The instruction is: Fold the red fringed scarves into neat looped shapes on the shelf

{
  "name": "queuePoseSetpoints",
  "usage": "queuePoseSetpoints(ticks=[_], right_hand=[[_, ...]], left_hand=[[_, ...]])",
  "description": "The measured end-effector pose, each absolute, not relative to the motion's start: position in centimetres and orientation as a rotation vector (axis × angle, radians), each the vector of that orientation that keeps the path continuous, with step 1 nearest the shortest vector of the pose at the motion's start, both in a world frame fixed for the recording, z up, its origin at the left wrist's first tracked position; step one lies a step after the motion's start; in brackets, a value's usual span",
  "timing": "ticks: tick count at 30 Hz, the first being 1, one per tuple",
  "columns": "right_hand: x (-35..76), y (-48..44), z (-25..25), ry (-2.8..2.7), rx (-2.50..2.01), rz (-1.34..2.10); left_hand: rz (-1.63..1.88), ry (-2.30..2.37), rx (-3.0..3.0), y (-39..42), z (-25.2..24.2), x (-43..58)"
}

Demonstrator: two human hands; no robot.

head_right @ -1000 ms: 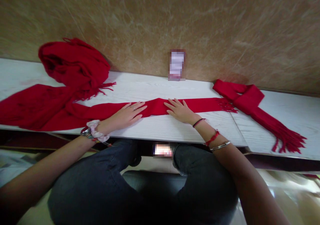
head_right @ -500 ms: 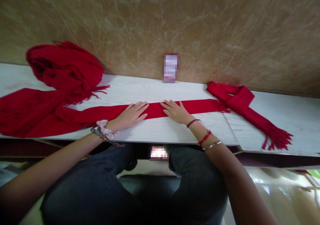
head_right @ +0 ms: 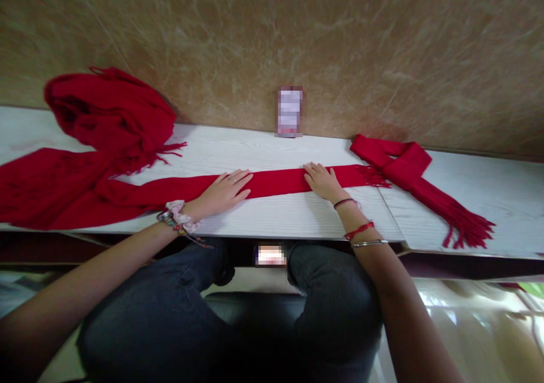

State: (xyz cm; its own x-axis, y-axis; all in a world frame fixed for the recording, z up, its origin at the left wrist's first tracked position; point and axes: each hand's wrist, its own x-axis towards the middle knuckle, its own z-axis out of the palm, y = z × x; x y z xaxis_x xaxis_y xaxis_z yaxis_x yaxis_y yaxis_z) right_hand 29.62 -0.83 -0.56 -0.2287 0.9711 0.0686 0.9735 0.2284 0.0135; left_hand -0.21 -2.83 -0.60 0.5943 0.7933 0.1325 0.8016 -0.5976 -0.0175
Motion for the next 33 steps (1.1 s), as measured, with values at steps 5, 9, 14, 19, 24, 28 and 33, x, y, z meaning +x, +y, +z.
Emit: queuePoseSetpoints(ticks=[5,9,14,19,24,28,33], right_hand=[[29.90,-0.71,-0.69,-2.434,-1.899,-0.093],[29.90,-0.94,-0.75,-2.423,-1.893,-0.103],[29.77,-1.09,-0.73,-2.407,-1.910,-0.098],[29.69,-0.53,-0.91,-2.409,-1.865,-0.122],[29.64,-0.54,-0.91,-2.411,-1.853,-0.137],[29.65,-1.02,-0.78,-2.401,-1.871,-0.105],[29.45,-1.07,-0.74,-2.344,-1.843,-0.084]], left_hand=[[-0.176,-1.371,-2.735,-2.85,-0.56,-0.26],[-0.204,-1.359,-2.740,-2.65,-0.93,-0.32],[-0.207,-1.366,-2.745,-2.58,-1.00,-0.33],[-0.200,-1.373,-2.750,-2.79,-0.64,-0.24],[-0.199,-1.373,-2.745,-2.78,-0.63,-0.21],[-0.202,-1.378,-2.741,-2.67,-0.83,-0.26],[-0.200,-1.378,-2.737,-2.68,-0.83,-0.23]])
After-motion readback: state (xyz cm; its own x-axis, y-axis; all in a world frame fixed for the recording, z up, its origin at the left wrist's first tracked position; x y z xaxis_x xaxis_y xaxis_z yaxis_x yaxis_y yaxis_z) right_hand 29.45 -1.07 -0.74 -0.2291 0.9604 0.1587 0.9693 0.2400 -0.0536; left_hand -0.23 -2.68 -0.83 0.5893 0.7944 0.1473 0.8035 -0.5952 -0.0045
